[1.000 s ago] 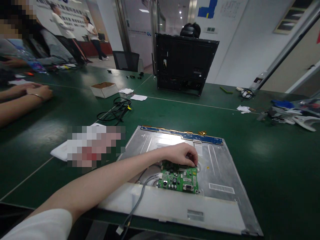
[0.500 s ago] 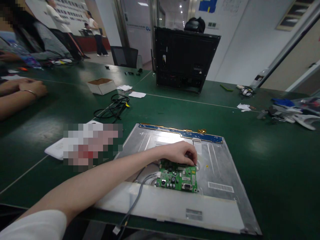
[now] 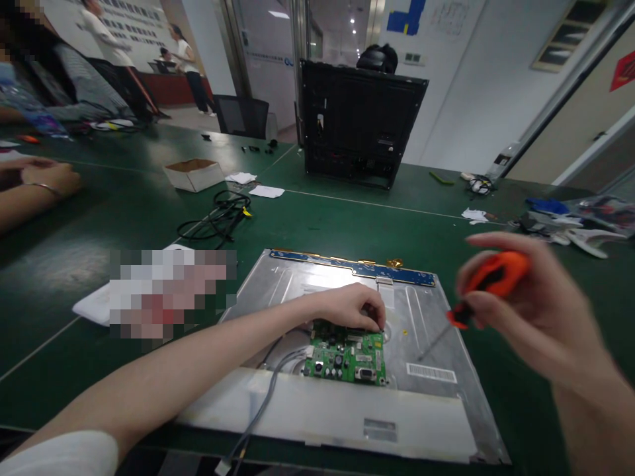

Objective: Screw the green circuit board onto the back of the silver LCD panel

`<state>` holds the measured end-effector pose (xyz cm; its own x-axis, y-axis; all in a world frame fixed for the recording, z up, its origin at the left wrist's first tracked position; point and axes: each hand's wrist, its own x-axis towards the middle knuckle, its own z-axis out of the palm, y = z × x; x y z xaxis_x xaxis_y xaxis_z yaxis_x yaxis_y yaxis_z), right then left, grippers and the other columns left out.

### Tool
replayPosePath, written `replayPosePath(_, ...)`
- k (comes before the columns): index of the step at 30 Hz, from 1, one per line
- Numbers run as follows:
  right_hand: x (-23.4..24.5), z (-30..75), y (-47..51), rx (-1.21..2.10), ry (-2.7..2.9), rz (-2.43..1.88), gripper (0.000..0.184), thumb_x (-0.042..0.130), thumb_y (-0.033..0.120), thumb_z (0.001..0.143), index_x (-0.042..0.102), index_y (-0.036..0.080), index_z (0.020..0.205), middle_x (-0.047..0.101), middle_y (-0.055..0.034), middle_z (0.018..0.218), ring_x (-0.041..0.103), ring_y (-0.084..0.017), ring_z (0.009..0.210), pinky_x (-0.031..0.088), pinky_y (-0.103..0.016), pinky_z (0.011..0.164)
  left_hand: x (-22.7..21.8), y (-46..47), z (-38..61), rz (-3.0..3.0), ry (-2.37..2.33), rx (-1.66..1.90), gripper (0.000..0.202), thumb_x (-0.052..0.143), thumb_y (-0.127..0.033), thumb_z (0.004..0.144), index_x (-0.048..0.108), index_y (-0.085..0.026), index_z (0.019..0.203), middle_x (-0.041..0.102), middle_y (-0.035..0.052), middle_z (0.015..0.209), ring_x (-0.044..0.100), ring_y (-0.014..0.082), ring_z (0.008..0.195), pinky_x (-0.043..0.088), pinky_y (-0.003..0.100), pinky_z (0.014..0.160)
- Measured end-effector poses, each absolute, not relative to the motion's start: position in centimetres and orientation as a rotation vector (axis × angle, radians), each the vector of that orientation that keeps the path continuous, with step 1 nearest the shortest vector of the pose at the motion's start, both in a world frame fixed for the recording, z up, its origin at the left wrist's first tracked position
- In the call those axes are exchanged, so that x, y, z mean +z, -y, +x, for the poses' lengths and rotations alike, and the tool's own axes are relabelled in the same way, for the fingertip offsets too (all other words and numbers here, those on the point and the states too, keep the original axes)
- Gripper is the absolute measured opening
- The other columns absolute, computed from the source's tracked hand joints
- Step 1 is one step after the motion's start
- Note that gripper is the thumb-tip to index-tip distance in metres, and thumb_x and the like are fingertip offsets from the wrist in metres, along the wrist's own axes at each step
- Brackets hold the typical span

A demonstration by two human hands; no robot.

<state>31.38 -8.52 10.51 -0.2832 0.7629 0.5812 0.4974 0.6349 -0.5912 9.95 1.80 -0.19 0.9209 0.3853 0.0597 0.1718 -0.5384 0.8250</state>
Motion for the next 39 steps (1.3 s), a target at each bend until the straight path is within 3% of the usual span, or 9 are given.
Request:
replayPosePath(2, 8.8, 29.9, 7.2, 0.492, 1.985, -0.975, 0.040, 0.057, 0.025, 0.090, 0.042, 0.023, 0.126, 0.060, 0.0020, 0.077, 0.059, -0.010, 0.057, 0.052, -0.019, 0.050, -0.1, -1.7, 9.9, 2.118, -0.400, 0.293, 0.013, 0.071, -0.003, 0.074, 0.070, -0.015, 0.078, 0.064, -0.0010, 0.076, 0.059, 0.0124, 0.072, 0.044, 0.020, 0.068)
replayPosePath(10, 2.6, 28.5, 5.9, 0.242, 1.858, -1.033, 0.043, 0.050, 0.027, 0.093, 0.033, 0.025, 0.132, 0.055, 0.0001, 0.084, 0.057, -0.012, 0.060, 0.052, -0.024, 0.054, 0.2, -1.6, 9.8, 2.116, -0.450, 0.265, 0.014, 0.069, -0.003, 0.073, 0.069, -0.016, 0.078, 0.061, -0.0027, 0.072, 0.055, 0.0104, 0.065, 0.041, 0.019, 0.061)
replayPosePath(26, 2.0, 28.6, 5.8, 0.096, 1.824, -1.032, 0.053, 0.051, 0.028, 0.093, 0.028, 0.025, 0.140, 0.054, 0.0007, 0.081, 0.057, -0.013, 0.061, 0.052, -0.023, 0.054, 0.4, -1.5, 9.7, 2.107, -0.476, 0.273, 0.012, 0.070, -0.004, 0.073, 0.070, -0.015, 0.078, 0.062, -0.0025, 0.072, 0.055, 0.0099, 0.063, 0.043, 0.020, 0.064)
replayPosePath(31, 1.3, 28.6, 5.7, 0.065, 1.807, -0.874, 0.052, 0.057, 0.023, 0.089, 0.032, 0.027, 0.135, 0.055, -0.0020, 0.089, 0.058, -0.014, 0.068, 0.054, -0.026, 0.056, 0.4, -1.5, 9.7, 2.108, -0.463, 0.278, 0.013, 0.070, -0.004, 0.073, 0.070, -0.016, 0.079, 0.062, -0.0026, 0.073, 0.056, 0.0105, 0.065, 0.042, 0.020, 0.063)
replayPosePath(34, 1.6, 28.2, 5.8, 0.030, 1.861, -0.794, 0.049, 0.054, 0.017, 0.089, 0.034, 0.028, 0.133, 0.054, 0.0002, 0.084, 0.056, -0.013, 0.063, 0.053, -0.024, 0.054, 0.3, -1.6, 9.6, 2.113, -0.445, 0.279, 0.014, 0.069, -0.004, 0.073, 0.069, -0.016, 0.079, 0.062, -0.0029, 0.072, 0.056, 0.0104, 0.066, 0.042, 0.020, 0.063)
replayPosePath(39, 2.5, 27.6, 6.2, 0.009, 1.937, -0.800, 0.058, 0.051, 0.013, 0.088, 0.028, 0.026, 0.140, 0.057, 0.0001, 0.082, 0.056, -0.013, 0.059, 0.052, -0.023, 0.051, 0.1, -1.6, 9.7, 2.100, -0.437, 0.278, 0.013, 0.069, -0.004, 0.074, 0.068, -0.015, 0.081, 0.063, -0.0018, 0.074, 0.057, 0.0115, 0.068, 0.043, 0.021, 0.064)
